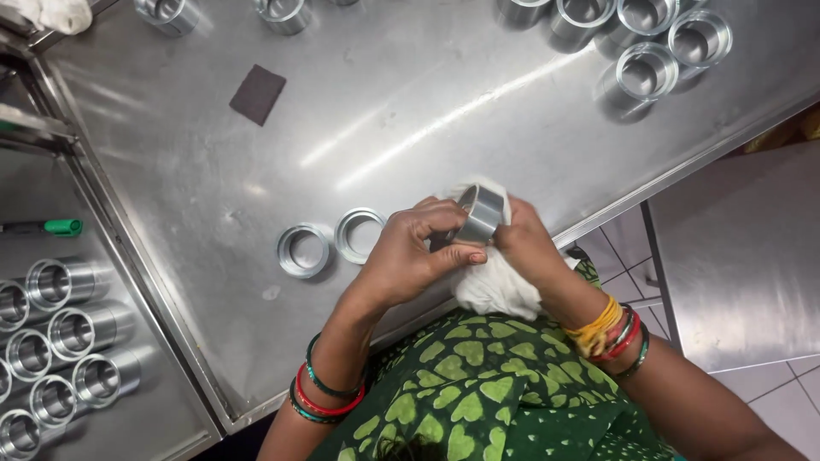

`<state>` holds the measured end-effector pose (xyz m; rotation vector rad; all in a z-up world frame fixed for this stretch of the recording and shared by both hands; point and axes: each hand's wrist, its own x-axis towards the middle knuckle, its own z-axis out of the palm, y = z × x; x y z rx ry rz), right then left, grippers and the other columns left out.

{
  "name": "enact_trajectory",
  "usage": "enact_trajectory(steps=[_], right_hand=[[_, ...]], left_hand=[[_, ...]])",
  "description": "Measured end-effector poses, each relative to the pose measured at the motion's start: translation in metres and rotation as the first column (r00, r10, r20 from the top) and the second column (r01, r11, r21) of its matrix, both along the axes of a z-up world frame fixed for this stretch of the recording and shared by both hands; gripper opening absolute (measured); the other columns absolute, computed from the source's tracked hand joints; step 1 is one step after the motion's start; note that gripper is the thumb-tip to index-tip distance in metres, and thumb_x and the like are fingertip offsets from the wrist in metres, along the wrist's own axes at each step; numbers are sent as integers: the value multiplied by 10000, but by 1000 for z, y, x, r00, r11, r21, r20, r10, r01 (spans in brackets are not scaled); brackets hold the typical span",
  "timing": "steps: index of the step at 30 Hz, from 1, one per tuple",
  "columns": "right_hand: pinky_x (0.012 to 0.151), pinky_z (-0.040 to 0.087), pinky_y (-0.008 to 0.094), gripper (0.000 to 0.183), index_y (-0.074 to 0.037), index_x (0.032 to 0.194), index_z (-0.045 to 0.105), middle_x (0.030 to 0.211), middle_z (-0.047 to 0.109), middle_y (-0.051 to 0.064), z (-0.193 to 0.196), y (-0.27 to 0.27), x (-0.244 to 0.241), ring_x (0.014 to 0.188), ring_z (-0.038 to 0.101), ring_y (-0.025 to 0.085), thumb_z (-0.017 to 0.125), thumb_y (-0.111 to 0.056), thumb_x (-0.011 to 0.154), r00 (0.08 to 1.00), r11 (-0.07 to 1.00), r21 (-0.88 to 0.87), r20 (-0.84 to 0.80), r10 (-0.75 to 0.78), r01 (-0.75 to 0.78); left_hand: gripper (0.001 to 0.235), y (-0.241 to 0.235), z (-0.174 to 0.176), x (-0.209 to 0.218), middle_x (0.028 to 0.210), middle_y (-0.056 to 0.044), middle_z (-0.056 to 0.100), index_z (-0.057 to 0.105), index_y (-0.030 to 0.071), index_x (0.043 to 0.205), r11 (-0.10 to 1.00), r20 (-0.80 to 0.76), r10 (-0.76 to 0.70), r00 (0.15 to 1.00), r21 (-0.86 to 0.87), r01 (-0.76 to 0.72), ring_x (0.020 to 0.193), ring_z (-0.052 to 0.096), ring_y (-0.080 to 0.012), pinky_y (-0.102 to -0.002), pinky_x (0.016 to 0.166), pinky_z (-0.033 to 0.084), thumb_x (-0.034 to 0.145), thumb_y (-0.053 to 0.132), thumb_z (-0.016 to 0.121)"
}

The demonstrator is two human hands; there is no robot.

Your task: Wiping metal rings with a cloth and marking them with a pen.

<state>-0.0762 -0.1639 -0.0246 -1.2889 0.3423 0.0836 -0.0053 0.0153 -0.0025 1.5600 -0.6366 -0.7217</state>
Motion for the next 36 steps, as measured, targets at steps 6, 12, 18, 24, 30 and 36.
enact_trajectory(steps=[6,12,18,24,30,36], right_hand=[[725,608,293,316,21,1274,620,1012,732,113,5,1,0,828,716,166,570,-26,965,995,993,-100,-78,58,-65],[791,637,293,438,-2,1329,558,1096,704,89,57,-5,-6,951,720,154,688,-53,914,980,952,-305,176,93,-35],[827,620,280,502,-3,1307,581,1108,719,96,46,-1,-5,981,713,144,780,-114,861,977,966,-234,152,151,-113],[801,625,298,393,-32,1229,602,1061,739,96,42,-2,-8,953,752,169,737,-76,862,947,867,-437,94,308,-238],[819,620,334,395,-45,1118,677,1033,741,97,32,19,-1,951,735,256,790,-20,740,734,520,-820,198,650,-239],[825,608,370,337,-31,1039,759,1032,763,90,6,44,16,964,735,256,747,73,719,712,587,-787,300,635,-192]], left_hand=[[341,7,25,-1,997,-35,673,774,120,1000,973,162,-9,987,229,-28,926,631,-187,-363,793,533,813,403,795],[360,18,23,-5,1340,-100,600,563,108,1310,984,78,179,981,3,-180,1206,629,-210,-357,960,583,960,131,641],[600,-3,26,-1,1449,-179,540,446,134,1488,953,-226,265,937,-89,-291,1245,619,-277,-358,989,577,933,-91,476],[622,17,30,24,1413,-137,597,530,139,1416,992,140,44,989,109,-59,1239,627,-284,-397,1040,521,841,-102,530],[515,0,13,143,1418,-167,572,598,102,1334,910,637,26,770,303,-281,1296,519,-390,-461,1130,415,844,-54,626],[655,-80,-61,252,1452,-231,504,558,-35,1361,843,871,29,490,242,-481,1375,400,-446,-552,1052,359,720,-171,552]])
